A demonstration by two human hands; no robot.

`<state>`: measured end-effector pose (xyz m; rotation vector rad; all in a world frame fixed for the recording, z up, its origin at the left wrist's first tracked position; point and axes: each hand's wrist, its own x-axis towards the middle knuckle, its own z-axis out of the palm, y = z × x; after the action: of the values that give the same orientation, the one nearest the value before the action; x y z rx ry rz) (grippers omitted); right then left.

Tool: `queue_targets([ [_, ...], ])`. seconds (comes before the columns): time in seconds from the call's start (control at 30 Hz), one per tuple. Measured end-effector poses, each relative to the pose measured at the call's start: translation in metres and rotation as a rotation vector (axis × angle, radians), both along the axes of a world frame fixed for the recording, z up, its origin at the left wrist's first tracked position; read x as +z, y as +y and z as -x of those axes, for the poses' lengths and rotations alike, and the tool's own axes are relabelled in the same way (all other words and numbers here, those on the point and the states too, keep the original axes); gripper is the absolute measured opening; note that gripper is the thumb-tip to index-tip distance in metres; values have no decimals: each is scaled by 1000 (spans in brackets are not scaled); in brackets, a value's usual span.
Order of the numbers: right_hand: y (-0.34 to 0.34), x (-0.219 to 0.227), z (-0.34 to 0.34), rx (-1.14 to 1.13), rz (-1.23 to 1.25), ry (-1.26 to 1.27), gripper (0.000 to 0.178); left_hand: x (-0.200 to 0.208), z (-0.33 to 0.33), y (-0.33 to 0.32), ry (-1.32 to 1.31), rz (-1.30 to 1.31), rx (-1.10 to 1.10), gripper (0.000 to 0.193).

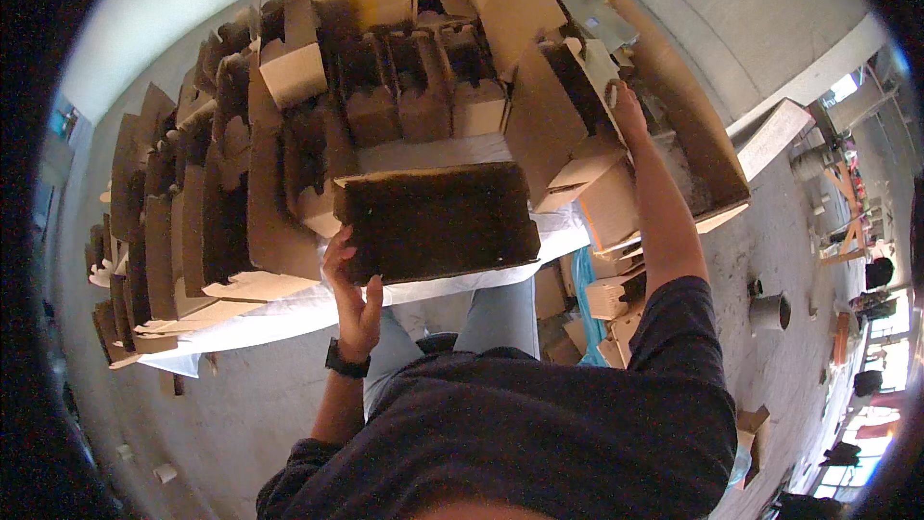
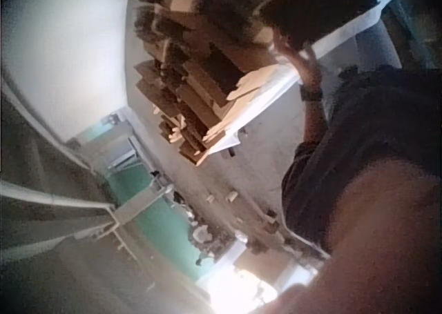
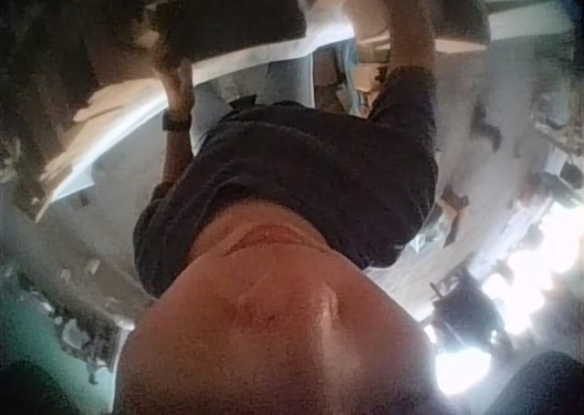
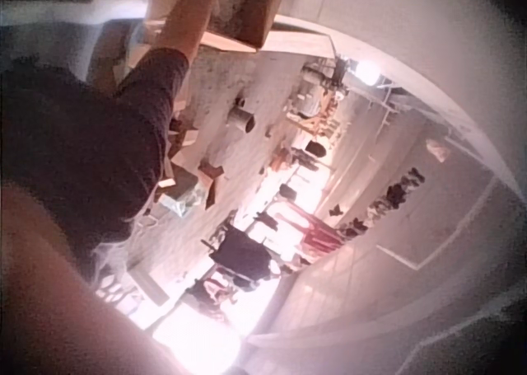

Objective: The person folds flat cardboard pieces into box shapes by hand and places the assembled boxes on a table.

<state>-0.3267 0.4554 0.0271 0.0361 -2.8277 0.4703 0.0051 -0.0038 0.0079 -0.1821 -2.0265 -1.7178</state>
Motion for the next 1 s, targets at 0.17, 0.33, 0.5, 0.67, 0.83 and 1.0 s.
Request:
queue_targets([
  [0.17,-21,28,-11,-114,167,215,51,4,0,-4,16,51,7,44],
  [0.33,24,48,5,-162,802,471,49,0,10,5,17,40,-40,45],
  [0.5,-79,137,-94,226,1826,348,52,2,3,-2,3,56,-22,47],
  [0.67,-153,125,-180,570,1607,399,64,-1,-3,-9,36,37,-29,50],
  [0.83,-141,30,-232,492,1132,387,74,11,1,-3,58,75,-54,52],
  [1.0,-185,53,-257,857,1232,-54,78,4,-5,-8,-1,54,-39,58],
])
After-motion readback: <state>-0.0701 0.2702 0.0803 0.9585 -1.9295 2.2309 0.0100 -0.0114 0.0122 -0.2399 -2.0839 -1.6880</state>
